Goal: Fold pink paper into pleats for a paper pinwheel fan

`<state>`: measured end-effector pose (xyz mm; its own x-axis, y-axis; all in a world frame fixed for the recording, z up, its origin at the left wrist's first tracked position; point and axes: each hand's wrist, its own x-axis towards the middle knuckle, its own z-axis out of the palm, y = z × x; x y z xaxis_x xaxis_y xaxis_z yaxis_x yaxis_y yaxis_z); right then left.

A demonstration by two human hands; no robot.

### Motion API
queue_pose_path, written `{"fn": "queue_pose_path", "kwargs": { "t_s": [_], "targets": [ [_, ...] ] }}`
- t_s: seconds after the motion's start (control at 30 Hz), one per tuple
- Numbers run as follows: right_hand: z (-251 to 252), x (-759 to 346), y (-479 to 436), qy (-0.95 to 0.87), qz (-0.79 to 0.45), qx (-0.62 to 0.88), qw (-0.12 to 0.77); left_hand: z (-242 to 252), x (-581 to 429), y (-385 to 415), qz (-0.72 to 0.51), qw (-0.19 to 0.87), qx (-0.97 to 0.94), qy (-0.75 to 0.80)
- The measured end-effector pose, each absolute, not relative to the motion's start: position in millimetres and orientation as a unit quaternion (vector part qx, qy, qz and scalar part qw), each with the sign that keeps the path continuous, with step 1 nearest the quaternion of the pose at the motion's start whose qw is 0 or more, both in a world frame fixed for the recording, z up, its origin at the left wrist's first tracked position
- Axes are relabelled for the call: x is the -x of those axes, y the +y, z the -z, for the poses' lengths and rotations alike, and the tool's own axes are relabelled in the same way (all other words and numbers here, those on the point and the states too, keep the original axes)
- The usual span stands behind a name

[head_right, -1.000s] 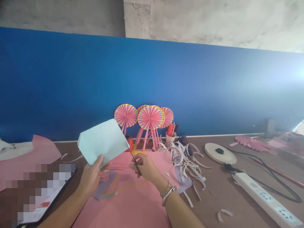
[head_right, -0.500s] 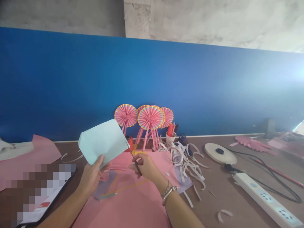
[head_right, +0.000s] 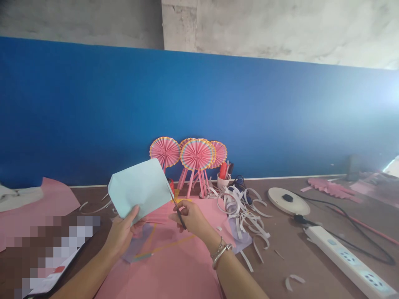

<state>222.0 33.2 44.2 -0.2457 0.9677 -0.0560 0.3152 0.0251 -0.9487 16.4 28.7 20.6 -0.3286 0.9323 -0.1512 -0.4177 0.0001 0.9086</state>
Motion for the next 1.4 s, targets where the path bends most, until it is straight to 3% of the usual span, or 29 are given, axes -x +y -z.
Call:
{"fn": "queue_pose_path", "kwargs": {
  "t_s": [1.4],
  "targets": [
    [-40.0,-220.0,34.3,-0.596,-0.476,0.516,0.39,-21.0,-18.3,24.0,-0.608,0.546,-0.301,0.492]
  ]
}}
